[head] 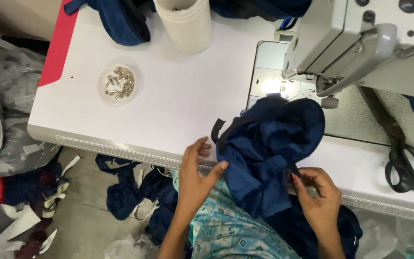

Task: Sewing blue fabric components using an industrial sewing machine.

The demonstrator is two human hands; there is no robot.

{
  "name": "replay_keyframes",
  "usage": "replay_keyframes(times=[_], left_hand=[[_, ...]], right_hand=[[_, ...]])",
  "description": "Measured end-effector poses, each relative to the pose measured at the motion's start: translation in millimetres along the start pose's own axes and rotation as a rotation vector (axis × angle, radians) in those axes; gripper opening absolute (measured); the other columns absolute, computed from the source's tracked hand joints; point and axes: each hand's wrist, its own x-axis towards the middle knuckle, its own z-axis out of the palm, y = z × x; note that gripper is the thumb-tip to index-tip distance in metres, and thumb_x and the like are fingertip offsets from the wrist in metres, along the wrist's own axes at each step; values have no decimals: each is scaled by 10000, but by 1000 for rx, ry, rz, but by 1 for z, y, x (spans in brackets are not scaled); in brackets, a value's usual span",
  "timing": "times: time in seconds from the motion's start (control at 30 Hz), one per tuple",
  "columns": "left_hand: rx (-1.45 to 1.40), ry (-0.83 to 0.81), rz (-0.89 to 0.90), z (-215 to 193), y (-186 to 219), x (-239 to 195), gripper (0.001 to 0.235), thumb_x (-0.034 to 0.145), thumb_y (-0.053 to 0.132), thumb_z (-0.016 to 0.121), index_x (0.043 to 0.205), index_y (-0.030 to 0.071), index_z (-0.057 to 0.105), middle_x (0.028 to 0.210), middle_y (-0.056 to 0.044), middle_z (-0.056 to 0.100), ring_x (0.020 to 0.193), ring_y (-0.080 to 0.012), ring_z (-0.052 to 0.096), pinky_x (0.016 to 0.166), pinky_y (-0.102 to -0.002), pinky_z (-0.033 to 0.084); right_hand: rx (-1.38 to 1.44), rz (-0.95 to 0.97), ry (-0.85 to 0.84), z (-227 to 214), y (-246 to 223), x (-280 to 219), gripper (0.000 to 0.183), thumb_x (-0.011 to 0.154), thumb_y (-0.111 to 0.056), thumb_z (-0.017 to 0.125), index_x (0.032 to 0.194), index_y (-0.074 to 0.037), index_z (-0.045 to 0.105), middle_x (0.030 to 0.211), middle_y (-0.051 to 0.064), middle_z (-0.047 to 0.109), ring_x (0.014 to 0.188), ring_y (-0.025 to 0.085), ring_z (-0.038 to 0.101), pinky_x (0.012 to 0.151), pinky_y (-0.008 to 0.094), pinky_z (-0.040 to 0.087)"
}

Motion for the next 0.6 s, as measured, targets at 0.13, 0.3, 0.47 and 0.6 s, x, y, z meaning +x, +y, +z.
replay_keyframes(times=[0.13, 0.3, 0.47, 0.6], left_hand=[[-79, -53, -27, 12, -25, 0, 381, 828, 147, 803, 1154, -5, 680, 1014, -102, 686, 871, -224, 680, 784, -328, 549], [-174, -237, 315, -1, -6, 15, 288, 838, 15, 671, 1124, 15, 705, 1047, -103, 671, 936, -201, 684, 812, -313, 551], [-52, -387, 432, -31, 48, 36, 314, 824, 45, 677, 1126, 77, 755, 967, -85, 634, 860, -181, 665, 731, -294, 545], [53, -266, 539, -49, 68, 57, 276, 775, 79, 706, 1045, 105, 760, 939, -57, 639, 841, -174, 670, 726, -289, 549]], right_hand=[[-201, -22, -34, -23, -28, 3, 172, 863, -7, 762, 1020, 30, 702, 966, 86, 719, 829, 128, 705, 769, 243, 541], [-547, -713, 16, -34, -98, 45, 327, 805, -193, 845, 1054, -17, 727, 1066, 98, 718, 1005, 257, 689, 854, 350, 546], [-345, -915, -388, 11, -138, 106, 354, 741, -222, 828, 1024, -33, 731, 1026, 103, 747, 951, 261, 718, 812, 352, 547], [-187, -176, -427, 5, -84, 106, 180, 885, -134, 786, 1011, -5, 792, 866, 93, 697, 681, 165, 638, 646, 277, 462]])
